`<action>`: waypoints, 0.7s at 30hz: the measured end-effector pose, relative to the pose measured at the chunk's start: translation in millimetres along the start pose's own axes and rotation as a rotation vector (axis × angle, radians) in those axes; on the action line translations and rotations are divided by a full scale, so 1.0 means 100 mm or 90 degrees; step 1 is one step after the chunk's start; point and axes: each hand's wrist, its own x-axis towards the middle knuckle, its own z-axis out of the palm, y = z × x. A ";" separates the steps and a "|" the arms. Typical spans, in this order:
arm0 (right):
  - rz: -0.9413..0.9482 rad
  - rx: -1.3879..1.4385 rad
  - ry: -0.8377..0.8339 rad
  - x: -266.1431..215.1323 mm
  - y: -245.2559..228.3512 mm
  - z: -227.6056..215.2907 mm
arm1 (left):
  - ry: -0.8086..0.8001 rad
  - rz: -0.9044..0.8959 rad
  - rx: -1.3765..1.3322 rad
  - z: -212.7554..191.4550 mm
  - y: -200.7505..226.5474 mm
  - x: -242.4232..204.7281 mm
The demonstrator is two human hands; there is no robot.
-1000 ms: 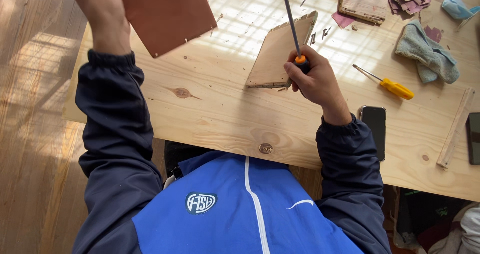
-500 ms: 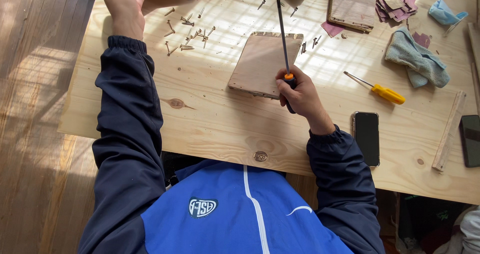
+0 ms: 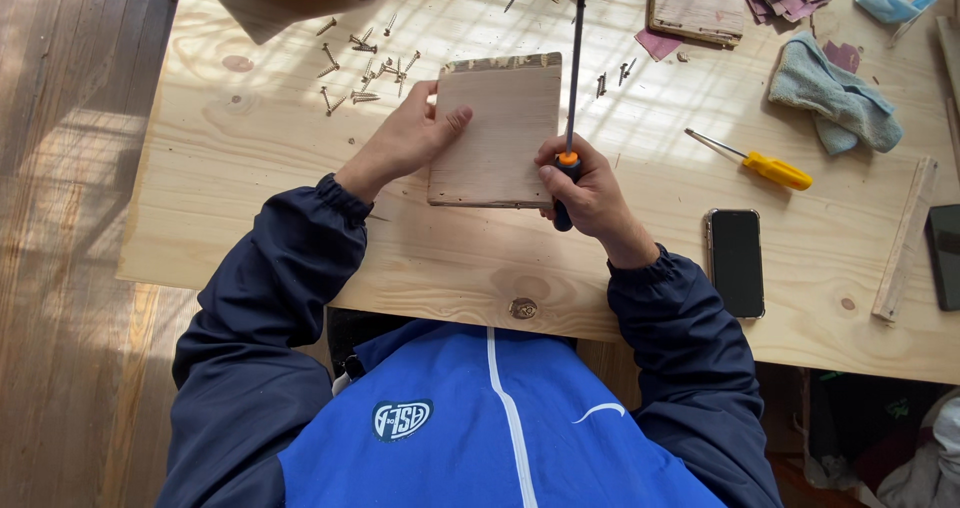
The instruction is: The person uses a screwdriver to drive screws into the corners of small wooden boxes, then sands the surfaces and edges with sandpaper. The person handles multiple boxes one at a time, turning them over to sand different sides.
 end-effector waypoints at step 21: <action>-0.057 -0.787 0.141 -0.25 0.19 -0.63 | 0.566 0.100 -0.682 -1.37 -0.17 0.97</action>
